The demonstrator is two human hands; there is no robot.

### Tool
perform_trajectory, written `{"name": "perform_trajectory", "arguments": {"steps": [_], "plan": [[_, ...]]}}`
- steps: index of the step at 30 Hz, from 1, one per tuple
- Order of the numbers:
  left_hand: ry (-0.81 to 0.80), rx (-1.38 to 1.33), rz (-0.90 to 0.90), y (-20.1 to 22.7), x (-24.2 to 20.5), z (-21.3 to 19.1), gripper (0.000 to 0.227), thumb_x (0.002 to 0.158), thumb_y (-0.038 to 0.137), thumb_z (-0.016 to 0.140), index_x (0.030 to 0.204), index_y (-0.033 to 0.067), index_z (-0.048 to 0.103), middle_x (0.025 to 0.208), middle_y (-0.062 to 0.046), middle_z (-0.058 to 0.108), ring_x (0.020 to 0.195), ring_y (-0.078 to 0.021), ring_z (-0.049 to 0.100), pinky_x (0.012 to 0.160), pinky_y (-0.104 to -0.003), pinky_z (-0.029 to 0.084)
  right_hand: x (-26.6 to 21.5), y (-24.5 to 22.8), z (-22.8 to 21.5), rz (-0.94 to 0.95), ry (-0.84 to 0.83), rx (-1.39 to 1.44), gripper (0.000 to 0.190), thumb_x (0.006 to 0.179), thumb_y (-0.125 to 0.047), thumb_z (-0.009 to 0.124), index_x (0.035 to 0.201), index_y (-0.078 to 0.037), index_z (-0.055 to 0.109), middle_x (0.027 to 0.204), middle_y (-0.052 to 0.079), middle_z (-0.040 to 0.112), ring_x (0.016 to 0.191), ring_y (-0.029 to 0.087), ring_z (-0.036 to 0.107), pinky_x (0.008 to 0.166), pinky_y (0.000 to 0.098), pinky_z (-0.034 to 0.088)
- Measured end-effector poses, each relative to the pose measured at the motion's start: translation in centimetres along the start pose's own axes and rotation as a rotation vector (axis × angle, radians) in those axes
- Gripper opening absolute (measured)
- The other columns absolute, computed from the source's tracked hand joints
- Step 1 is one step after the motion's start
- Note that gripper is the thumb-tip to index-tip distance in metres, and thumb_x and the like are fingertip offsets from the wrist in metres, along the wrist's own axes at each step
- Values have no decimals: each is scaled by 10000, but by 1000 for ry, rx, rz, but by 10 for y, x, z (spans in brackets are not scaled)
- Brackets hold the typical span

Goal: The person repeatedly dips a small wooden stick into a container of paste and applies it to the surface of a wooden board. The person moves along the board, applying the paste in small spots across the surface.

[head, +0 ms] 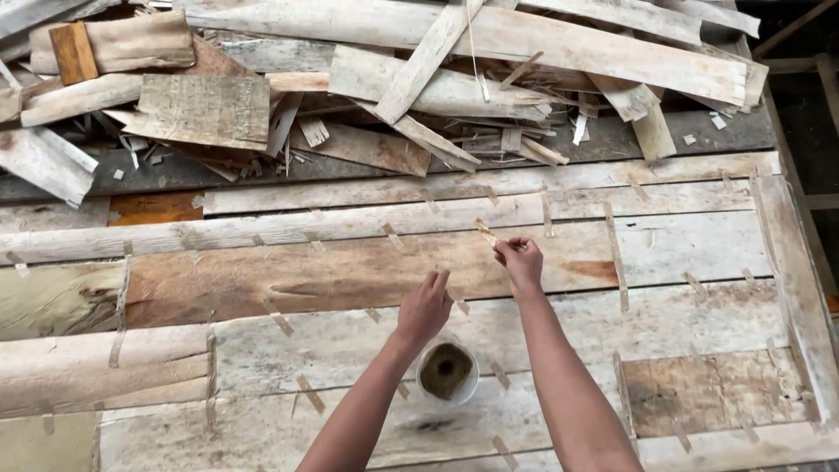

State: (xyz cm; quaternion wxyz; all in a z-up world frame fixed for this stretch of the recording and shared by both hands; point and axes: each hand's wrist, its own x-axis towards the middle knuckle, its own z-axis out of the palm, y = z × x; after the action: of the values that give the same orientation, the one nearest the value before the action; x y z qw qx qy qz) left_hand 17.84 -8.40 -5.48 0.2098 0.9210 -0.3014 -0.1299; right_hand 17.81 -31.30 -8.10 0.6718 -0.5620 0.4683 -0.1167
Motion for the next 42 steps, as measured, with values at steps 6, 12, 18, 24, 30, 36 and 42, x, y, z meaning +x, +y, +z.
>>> {"name": "perform_trajectory", "arguments": {"steps": [6, 12, 18, 24, 30, 36, 42], "plan": [[-44, 251, 214, -8, 82, 28, 616, 889, 125, 598, 1487, 125, 454, 1495, -60, 413, 1331, -266, 485, 994, -406, 482, 27, 24, 3, 42, 26, -26, 374, 780, -59, 832, 1051, -21, 576, 878, 108, 695, 721, 154, 738, 689, 226, 640], [-210, 314, 265, 4, 116, 28, 817, 886, 33, 583, 1624, 160, 256, 1710, 20, 154, 1568, -225, 168, 1202, -521, 287, 30, 26, 5, 37, 27, -44, 356, 774, -54, 822, 1032, -25, 578, 837, 99, 701, 652, 121, 713, 621, 193, 613], [-279, 344, 254, 2, 124, 33, 753, 924, 61, 504, 1621, 212, 262, 1718, 59, 145, 1580, -177, 141, 1229, -551, 214, 22, 16, 1, 45, 16, -165, 333, 771, -79, 820, 1021, -21, 607, 848, 97, 727, 671, 112, 730, 656, 208, 610], [-318, 332, 229, 5, 120, 23, 723, 984, 91, 462, 1638, 253, 201, 1722, 85, 122, 1584, -149, 113, 1233, -536, 180, -7, -10, -2, -384, 109, -714, 165, 911, -137, 705, 1042, -37, 698, 955, 169, 751, 953, 332, 750, 818, 430, 618], [-264, 286, 244, -5, 124, 33, 674, 989, 116, 410, 1619, 250, 212, 1702, 96, 186, 1574, -107, 142, 1226, -507, 180, -5, 21, 16, -853, -126, -1342, 497, 1044, -307, 487, 1533, -224, 513, 1583, -35, 488, 1483, 250, 405, 1114, 455, 403], [-240, 230, 239, -12, 126, 46, 731, 912, 83, 469, 1596, 220, 247, 1688, 73, 245, 1568, -105, 168, 1219, -518, 178, -17, 25, 3, -963, -79, -1511, 492, 1067, -330, 444, 1549, -239, 485, 1604, -30, 459, 1493, 267, 397, 1124, 441, 394], [-294, 194, 217, -9, 126, 42, 849, 916, 61, 487, 1651, 225, 94, 1707, 63, 180, 1585, -123, 104, 1235, -525, 127, 1, 33, -14, -900, -63, -1443, 382, 1084, -401, 429, 1370, -269, 645, 1416, -94, 608, 1437, 198, 478, 1077, 417, 441]]}}
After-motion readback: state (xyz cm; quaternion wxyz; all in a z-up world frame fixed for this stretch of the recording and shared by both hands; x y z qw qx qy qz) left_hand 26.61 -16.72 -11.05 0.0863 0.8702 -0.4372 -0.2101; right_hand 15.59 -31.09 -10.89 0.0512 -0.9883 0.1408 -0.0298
